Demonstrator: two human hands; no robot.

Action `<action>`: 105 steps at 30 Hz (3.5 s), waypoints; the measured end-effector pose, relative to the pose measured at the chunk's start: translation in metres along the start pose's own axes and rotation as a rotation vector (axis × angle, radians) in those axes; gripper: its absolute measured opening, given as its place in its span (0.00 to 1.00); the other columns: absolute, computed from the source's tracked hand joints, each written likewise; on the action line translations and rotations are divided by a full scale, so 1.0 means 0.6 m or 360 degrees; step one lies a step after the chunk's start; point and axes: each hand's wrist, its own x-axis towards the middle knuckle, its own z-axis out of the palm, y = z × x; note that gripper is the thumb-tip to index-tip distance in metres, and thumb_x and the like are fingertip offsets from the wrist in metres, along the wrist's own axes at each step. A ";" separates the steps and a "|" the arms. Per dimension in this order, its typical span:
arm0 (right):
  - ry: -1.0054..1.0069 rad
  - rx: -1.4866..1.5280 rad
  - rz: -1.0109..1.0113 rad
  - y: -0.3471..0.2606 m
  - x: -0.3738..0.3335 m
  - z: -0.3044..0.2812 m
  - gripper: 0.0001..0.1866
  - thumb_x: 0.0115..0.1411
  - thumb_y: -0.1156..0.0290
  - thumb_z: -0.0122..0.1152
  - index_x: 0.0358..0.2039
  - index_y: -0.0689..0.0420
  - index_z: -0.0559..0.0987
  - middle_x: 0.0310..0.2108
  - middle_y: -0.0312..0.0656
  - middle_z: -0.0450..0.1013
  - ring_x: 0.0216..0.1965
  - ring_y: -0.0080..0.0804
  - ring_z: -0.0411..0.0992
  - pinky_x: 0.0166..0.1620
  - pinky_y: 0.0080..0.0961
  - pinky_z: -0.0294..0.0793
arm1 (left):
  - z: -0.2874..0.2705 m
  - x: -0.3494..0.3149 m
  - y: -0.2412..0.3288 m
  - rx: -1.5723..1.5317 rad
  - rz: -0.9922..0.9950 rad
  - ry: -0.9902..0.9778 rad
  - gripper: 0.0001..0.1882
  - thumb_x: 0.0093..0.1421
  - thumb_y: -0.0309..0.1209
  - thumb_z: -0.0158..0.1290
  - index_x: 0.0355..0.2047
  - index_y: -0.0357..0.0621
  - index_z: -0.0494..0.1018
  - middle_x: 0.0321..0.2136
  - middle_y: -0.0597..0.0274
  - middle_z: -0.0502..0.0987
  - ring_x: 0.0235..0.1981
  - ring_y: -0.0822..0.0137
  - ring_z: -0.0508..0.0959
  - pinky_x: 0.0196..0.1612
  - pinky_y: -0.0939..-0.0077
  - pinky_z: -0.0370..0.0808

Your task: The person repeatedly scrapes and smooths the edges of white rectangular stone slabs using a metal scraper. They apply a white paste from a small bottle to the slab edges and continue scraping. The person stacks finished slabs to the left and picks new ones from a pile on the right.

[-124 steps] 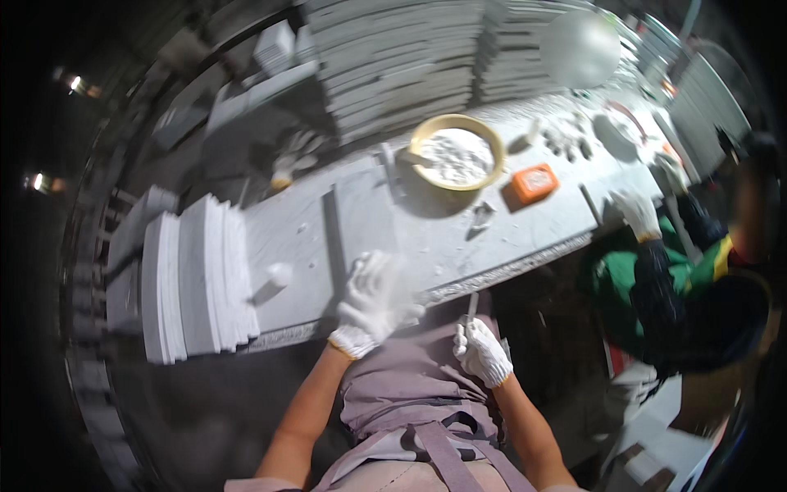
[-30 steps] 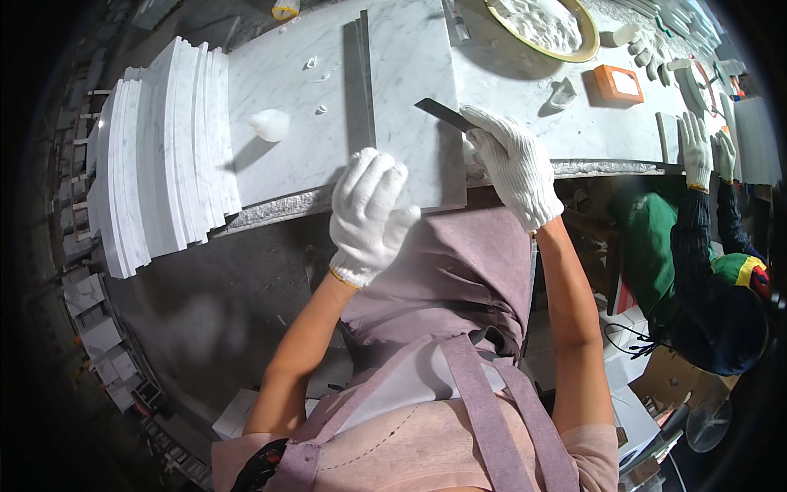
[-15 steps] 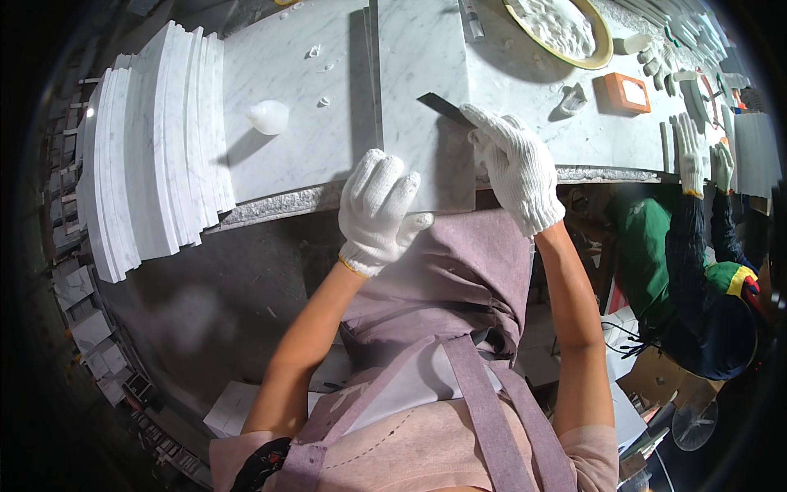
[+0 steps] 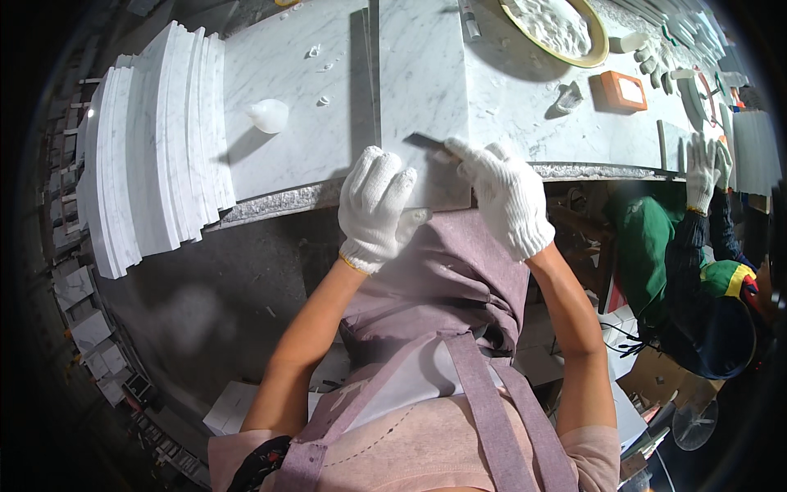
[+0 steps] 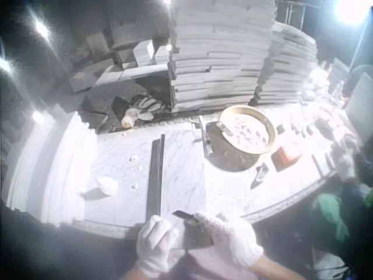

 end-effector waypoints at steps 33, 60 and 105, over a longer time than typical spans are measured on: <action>0.0740 0.1685 0.1135 0.062 -0.216 -0.010 0.25 0.73 0.68 0.61 0.67 0.62 0.73 0.33 0.28 0.74 0.27 0.12 0.66 0.28 0.13 0.66 | -0.050 0.042 0.042 0.0289 0.0379 -0.0889 0.36 0.71 0.60 0.44 0.66 0.48 0.70 0.64 0.52 0.70 0.70 0.49 0.66 0.73 0.47 0.61; 0.1120 0.1824 0.1351 0.073 -0.232 0.035 0.25 0.74 0.67 0.59 0.69 0.59 0.71 0.33 0.29 0.70 0.25 0.13 0.64 0.25 0.12 0.66 | -0.011 0.139 0.018 0.0449 0.0410 -0.0808 0.40 0.70 0.65 0.37 0.68 0.51 0.70 0.71 0.49 0.67 0.75 0.46 0.59 0.77 0.44 0.45; -0.0030 0.0595 -0.0218 0.038 0.050 -0.034 0.19 0.67 0.79 0.60 0.57 0.51 0.84 0.35 0.45 0.79 0.36 0.41 0.79 0.42 0.35 0.80 | -0.090 0.000 0.099 0.0186 -0.0008 -0.0348 0.19 0.51 0.31 0.66 0.45 0.46 0.84 0.51 0.60 0.80 0.61 0.57 0.76 0.70 0.46 0.69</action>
